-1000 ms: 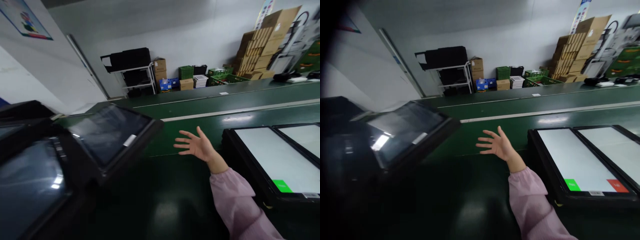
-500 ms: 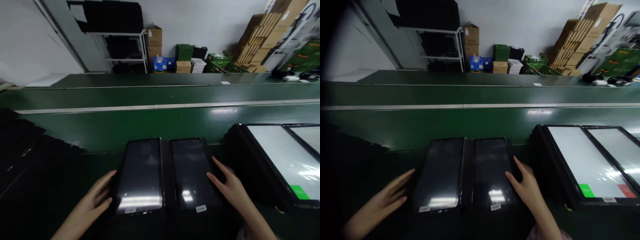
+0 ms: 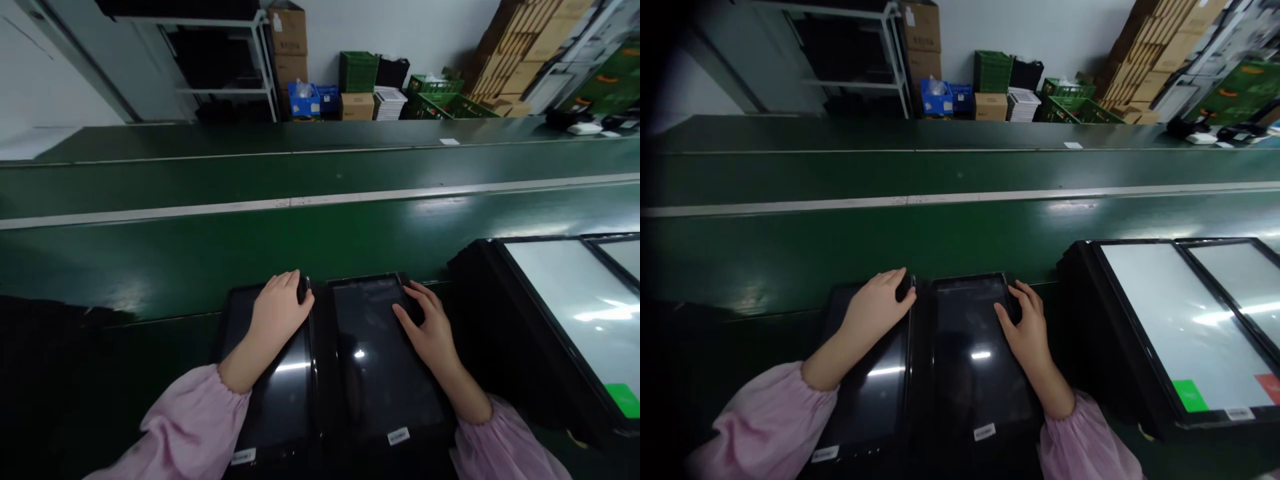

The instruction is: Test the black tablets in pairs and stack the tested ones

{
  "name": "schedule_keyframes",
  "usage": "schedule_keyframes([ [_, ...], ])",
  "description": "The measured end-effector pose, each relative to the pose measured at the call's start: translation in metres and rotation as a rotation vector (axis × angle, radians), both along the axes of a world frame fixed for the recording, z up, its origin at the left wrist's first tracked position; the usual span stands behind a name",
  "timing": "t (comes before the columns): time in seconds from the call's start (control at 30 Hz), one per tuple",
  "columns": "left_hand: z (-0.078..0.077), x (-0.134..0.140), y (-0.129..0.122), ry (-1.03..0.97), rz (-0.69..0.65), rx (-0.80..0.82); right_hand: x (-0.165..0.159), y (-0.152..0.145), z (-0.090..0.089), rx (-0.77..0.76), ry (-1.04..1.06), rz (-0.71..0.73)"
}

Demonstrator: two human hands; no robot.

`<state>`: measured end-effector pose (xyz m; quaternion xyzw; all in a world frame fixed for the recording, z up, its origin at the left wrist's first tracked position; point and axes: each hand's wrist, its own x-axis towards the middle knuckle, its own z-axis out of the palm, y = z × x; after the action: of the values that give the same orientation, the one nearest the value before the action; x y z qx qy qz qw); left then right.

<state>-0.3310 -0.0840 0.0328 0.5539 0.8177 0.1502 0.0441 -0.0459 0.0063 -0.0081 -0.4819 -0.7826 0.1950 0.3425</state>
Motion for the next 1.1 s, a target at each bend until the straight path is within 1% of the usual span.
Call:
schedule_keyframes([
  [0.17,0.004,-0.008,-0.006,0.023,0.005,-0.027,-0.001,-0.009,0.007,-0.050,0.032,-0.011],
  [0.37,0.004,-0.001,0.007,0.003,-0.014,-0.043,-0.006,-0.007,0.009,-0.143,0.095,-0.012],
  [0.43,0.005,-0.005,0.003,-0.010,-0.003,-0.040,-0.004,-0.007,0.008,-0.179,0.130,-0.012],
  [0.47,0.006,-0.010,-0.003,-0.051,-0.007,-0.024,-0.002,-0.008,0.008,-0.197,0.149,-0.012],
  [0.5,0.006,-0.017,-0.012,-0.121,-0.010,0.008,0.002,-0.011,0.009,-0.214,0.167,-0.013],
  [0.57,0.004,-0.036,-0.042,-0.324,0.018,0.122,0.012,-0.020,0.010,-0.244,0.196,-0.025],
  [0.6,0.001,-0.046,-0.062,-0.420,0.083,0.194,0.018,-0.026,0.011,-0.260,0.205,-0.037],
  [0.67,-0.008,-0.061,-0.108,-0.510,0.289,0.295,0.031,-0.041,0.015,-0.292,0.212,-0.067],
  [0.73,-0.020,-0.063,-0.151,-0.683,0.472,0.264,0.040,-0.054,0.018,-0.320,0.210,-0.098],
  [0.77,-0.026,-0.060,-0.169,-0.776,0.541,0.270,0.043,-0.058,0.018,-0.328,0.209,-0.112],
  [0.8,-0.032,-0.055,-0.182,-0.827,0.578,0.287,0.045,-0.060,0.018,-0.333,0.209,-0.126],
  [0.83,-0.036,-0.049,-0.191,-0.842,0.587,0.295,0.044,-0.061,0.018,-0.336,0.209,-0.137],
  [0.9,-0.041,-0.039,-0.193,-0.847,0.559,0.324,0.042,-0.056,0.016,-0.337,0.206,-0.153],
  [0.97,-0.041,-0.036,-0.181,-0.862,0.515,0.362,0.037,-0.047,0.013,-0.328,0.197,-0.157],
  [1.1,-0.038,-0.044,-0.154,-0.857,0.404,0.403,0.032,-0.031,0.012,-0.276,0.170,-0.142],
])
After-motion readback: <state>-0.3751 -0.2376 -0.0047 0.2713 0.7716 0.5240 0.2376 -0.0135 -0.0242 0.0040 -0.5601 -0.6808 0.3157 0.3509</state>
